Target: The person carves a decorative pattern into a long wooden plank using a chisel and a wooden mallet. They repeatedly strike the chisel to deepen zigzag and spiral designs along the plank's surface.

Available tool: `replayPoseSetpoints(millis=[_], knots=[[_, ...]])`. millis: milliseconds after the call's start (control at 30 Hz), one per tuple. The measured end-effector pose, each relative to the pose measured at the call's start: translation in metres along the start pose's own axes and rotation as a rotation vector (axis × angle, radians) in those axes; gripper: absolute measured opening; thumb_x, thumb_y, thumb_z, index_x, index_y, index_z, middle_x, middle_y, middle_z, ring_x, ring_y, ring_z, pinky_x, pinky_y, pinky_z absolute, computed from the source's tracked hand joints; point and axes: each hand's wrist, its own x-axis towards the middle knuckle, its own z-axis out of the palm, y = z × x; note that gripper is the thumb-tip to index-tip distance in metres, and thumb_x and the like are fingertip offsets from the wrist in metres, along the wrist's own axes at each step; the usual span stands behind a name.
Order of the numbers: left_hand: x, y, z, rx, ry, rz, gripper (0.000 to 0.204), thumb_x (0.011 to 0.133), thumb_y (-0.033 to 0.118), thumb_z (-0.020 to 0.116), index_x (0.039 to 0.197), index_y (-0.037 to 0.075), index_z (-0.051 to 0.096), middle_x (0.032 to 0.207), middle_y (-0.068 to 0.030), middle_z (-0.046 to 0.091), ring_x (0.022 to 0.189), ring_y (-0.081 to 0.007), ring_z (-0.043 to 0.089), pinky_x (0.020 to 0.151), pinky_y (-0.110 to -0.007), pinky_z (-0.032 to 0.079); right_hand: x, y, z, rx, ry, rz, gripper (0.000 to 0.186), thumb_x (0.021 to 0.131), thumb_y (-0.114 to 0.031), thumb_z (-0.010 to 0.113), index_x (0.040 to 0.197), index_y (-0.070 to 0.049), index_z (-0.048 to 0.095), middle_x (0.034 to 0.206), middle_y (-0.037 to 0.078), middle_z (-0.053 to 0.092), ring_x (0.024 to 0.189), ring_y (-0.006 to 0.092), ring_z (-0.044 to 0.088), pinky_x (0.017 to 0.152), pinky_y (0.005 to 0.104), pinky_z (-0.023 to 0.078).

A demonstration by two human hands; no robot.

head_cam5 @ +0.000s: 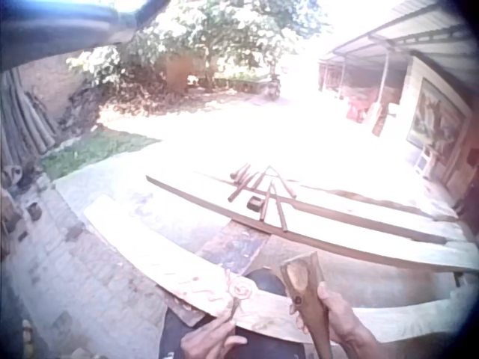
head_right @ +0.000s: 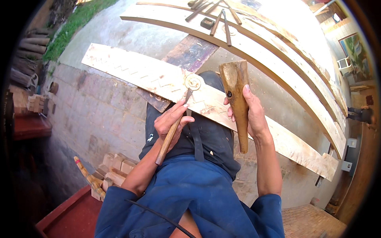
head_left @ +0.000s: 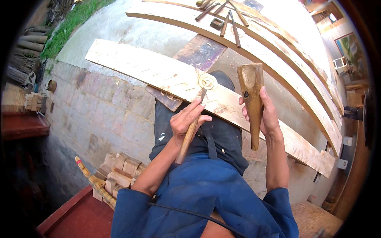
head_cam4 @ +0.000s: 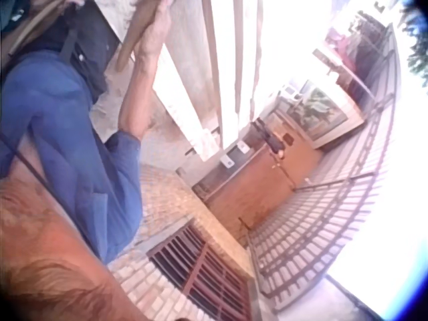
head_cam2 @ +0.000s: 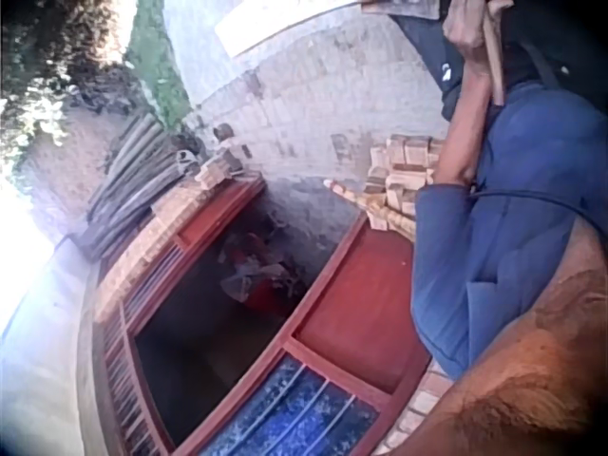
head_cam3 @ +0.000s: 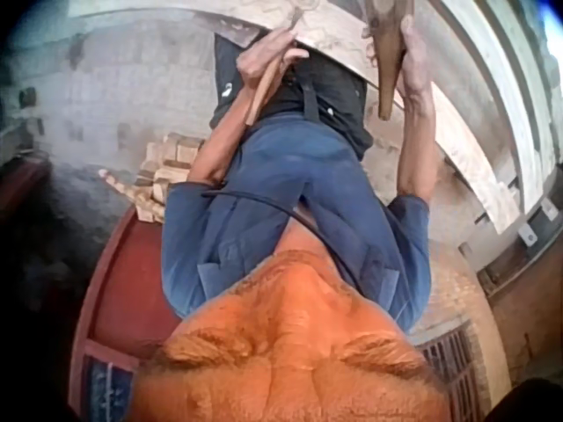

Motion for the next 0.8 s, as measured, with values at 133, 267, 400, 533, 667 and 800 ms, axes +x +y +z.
replayPoseSetpoints(millis=[133, 267, 400, 533, 667, 800], knots=[[0.005, 0.004, -0.004, 0.078, -0.042, 0.062, 0.045, 0.076, 0.02, 0.096, 0.112, 0.002, 0.078, 0.11, -0.0215, 0.08, 0.093, -0.0338, 0.08, 0.081, -0.037, 0.065, -0.028, 0.026, -0.01, 0.03, 0.068, 0.013, 0.056, 0.107, -0.049, 0.064, 0.127, 0.002, 0.058, 0.098, 0.012, 0.071, 0.071, 0.0131, 0.069, 0.057, 0.0253, 0.056], [0.013, 0.012, -0.006, 0.223, -0.134, 0.112, 0.043, 0.082, 0.026, 0.093, 0.114, 0.002, 0.077, 0.114, -0.0199, 0.079, 0.104, -0.0352, 0.078, 0.092, -0.043, 0.064, -0.053, 0.036, -0.004, 0.039, 0.033, 0.1, 0.048, 0.097, -0.024, 0.078, 0.13, 0.002, 0.054, 0.098, 0.011, 0.07, 0.07, 0.0124, 0.067, 0.058, 0.0257, 0.055], [0.008, 0.007, -0.005, 0.275, -0.205, 0.143, 0.042, 0.091, 0.029, 0.085, 0.12, 0.0, 0.075, 0.122, -0.0209, 0.077, 0.114, -0.0378, 0.075, 0.104, -0.05, 0.06, -0.072, 0.044, 0.007, -0.216, 0.043, 0.137, 0.06, 0.088, -0.02, 0.087, 0.135, -0.001, 0.054, 0.095, 0.008, 0.07, 0.076, 0.0112, 0.068, 0.066, 0.0265, 0.055], [0.008, 0.004, -0.002, 0.189, -0.18, 0.129, 0.041, 0.092, 0.028, 0.084, 0.12, -0.001, 0.075, 0.122, -0.0203, 0.077, 0.114, -0.0373, 0.075, 0.105, -0.05, 0.06, -0.092, 0.045, 0.019, -0.631, 0.048, -0.294, 0.07, 0.082, -0.02, 0.092, 0.139, -0.003, 0.055, 0.107, 0.015, 0.076, 0.095, 0.0219, 0.076, 0.08, 0.0319, 0.059], [0.01, 0.0, -0.003, 0.2, -0.211, 0.147, 0.042, 0.091, 0.028, 0.085, 0.119, -0.001, 0.074, 0.12, -0.0212, 0.077, 0.113, -0.0354, 0.076, 0.104, -0.049, 0.06, -0.11, 0.022, 0.04, -1.005, -0.023, -0.636, 0.082, 0.065, -0.02, 0.099, 0.138, -0.005, 0.065, 0.12, 0.018, 0.075, 0.104, 0.0362, 0.076, 0.088, 0.0393, 0.062], [0.013, -0.001, -0.005, 0.19, -0.208, 0.127, 0.039, 0.088, 0.022, 0.087, 0.119, 0.001, 0.075, 0.118, -0.0188, 0.079, 0.109, -0.0343, 0.077, 0.103, -0.047, 0.061, -0.116, 0.008, 0.054, -1.227, -0.184, -0.986, 0.075, 0.078, -0.019, 0.089, 0.149, -0.02, 0.065, 0.109, 0.013, 0.073, 0.08, 0.0225, 0.071, 0.067, 0.0314, 0.055]])
